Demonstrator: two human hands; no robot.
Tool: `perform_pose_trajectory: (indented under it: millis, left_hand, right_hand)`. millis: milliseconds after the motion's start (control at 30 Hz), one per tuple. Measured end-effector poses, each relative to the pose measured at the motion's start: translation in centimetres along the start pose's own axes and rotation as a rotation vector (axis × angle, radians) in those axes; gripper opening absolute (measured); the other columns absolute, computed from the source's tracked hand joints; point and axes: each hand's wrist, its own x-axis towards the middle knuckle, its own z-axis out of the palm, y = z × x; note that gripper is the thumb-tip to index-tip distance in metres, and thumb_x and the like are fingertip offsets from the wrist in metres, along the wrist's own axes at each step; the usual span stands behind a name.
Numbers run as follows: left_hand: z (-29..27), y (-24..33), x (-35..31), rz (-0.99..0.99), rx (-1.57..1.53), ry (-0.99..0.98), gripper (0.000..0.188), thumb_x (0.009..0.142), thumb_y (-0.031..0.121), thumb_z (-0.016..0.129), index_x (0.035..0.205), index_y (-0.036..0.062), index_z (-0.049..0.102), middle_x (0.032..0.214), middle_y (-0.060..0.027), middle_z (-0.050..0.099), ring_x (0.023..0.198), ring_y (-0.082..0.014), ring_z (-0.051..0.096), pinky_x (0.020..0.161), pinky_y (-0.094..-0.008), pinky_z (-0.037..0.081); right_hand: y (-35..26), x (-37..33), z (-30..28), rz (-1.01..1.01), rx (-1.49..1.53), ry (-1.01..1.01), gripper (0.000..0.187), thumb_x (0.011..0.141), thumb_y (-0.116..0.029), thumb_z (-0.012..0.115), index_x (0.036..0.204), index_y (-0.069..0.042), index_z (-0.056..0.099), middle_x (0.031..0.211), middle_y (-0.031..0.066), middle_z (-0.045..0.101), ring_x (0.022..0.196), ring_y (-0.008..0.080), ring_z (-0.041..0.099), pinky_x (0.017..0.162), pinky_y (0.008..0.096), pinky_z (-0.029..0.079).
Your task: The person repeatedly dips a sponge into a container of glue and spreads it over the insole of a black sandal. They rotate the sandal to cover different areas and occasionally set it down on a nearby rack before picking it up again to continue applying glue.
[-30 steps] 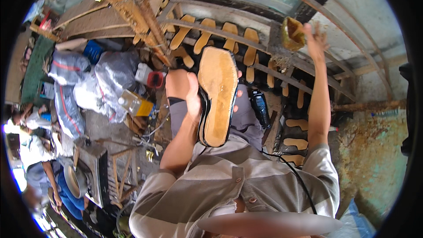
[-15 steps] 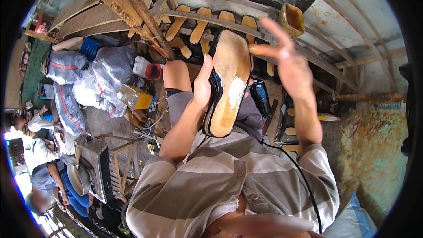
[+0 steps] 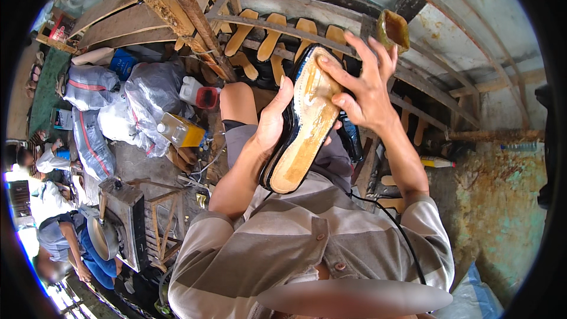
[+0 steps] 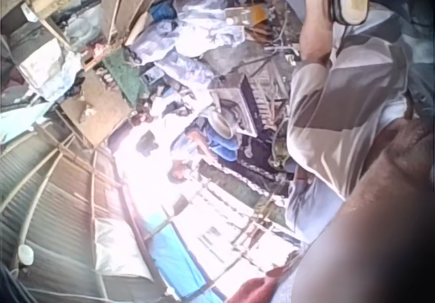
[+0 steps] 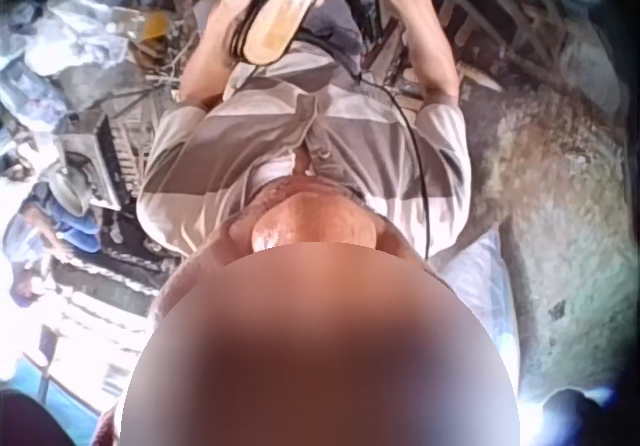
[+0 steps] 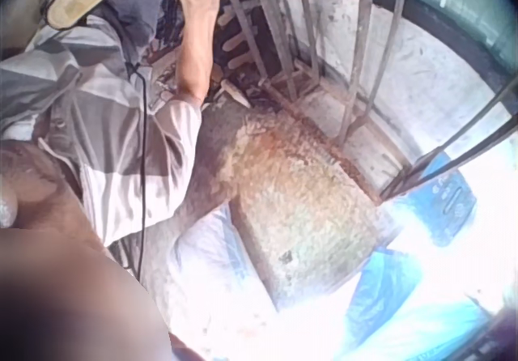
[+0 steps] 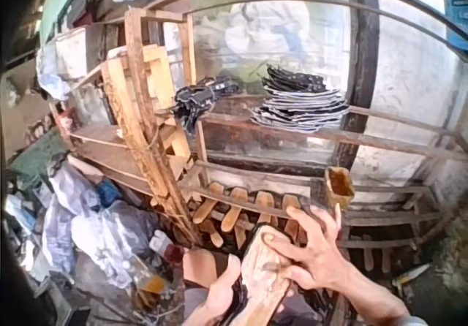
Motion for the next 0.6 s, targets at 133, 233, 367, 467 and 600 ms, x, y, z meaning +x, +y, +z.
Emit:
perform_pose_trajectory:
  millis: [133, 233, 367, 467, 600]
  left_hand:
    - [0.7, 0.0, -0.3, -0.087, -0.052, 0.031, 0.088, 0.097, 0.077, 0.031, 0.149, 0.0079, 0.045, 0.116, -0.0187, 0.068, 0.096, -0.0375, 0.073, 0.07, -0.0457, 0.065]
    - [0.9, 0.3, -0.2, -0.109, -0.097, 0.042, 0.09, 0.096, 0.079, 0.03, 0.148, 0.0073, 0.046, 0.111, -0.0199, 0.068, 0.094, -0.0363, 0.073, 0.068, -0.0459, 0.065]
    - [0.6, 0.9, 0.8, -0.091, -0.042, 0.007, 0.087, 0.098, 0.076, 0.032, 0.149, 0.0067, 0.045, 0.12, -0.0185, 0.067, 0.102, -0.0341, 0.071, 0.079, -0.0468, 0.063]
    - [0.3, 1.2, 2.1, 0.155, -0.183, 0.096, 0.084, 0.101, 0.072, 0.032, 0.152, 0.0066, 0.043, 0.141, -0.018, 0.059, 0.123, -0.0344, 0.063, 0.1, -0.0483, 0.056]
    - [-0.1, 2.6, 2.8, 0.294, 0.032, 0.219, 0.08, 0.103, 0.069, 0.034, 0.152, 0.0057, 0.044, 0.144, -0.0159, 0.058, 0.127, -0.0305, 0.06, 0.107, -0.045, 0.051]
  right_hand:
    - [2.3, 0.6, 0.9, -0.236, 0.033, -0.094, 0.055, 0.098, -0.072, 0.039, 0.131, -0.041, 0.071, 0.162, 0.0082, 0.039, 0.147, 0.0422, 0.023, 0.117, 0.0691, -0.006]
    - [2.5, 0.8, 1.1, -0.305, 0.111, -0.189, 0.054, 0.098, -0.072, 0.04, 0.13, -0.042, 0.071, 0.165, 0.0086, 0.034, 0.15, 0.0448, 0.018, 0.116, 0.0721, -0.006]
    - [1.9, 0.7, 1.6, -0.233, 0.275, -0.296, 0.051, 0.097, -0.071, 0.043, 0.129, -0.042, 0.072, 0.17, 0.0102, 0.025, 0.151, 0.0538, 0.011, 0.113, 0.0773, -0.006]
    - [0.6, -0.1, 2.4, -0.168, 0.375, -0.295, 0.051, 0.097, -0.072, 0.043, 0.128, -0.043, 0.072, 0.172, 0.0098, 0.017, 0.152, 0.0562, 0.004, 0.112, 0.0774, -0.011]
    - [-2.1, -2.0, 3.1, -0.021, 0.312, -0.291, 0.049, 0.099, -0.07, 0.042, 0.128, -0.044, 0.072, 0.172, 0.0098, 0.019, 0.152, 0.0559, 0.004, 0.112, 0.0772, -0.011]
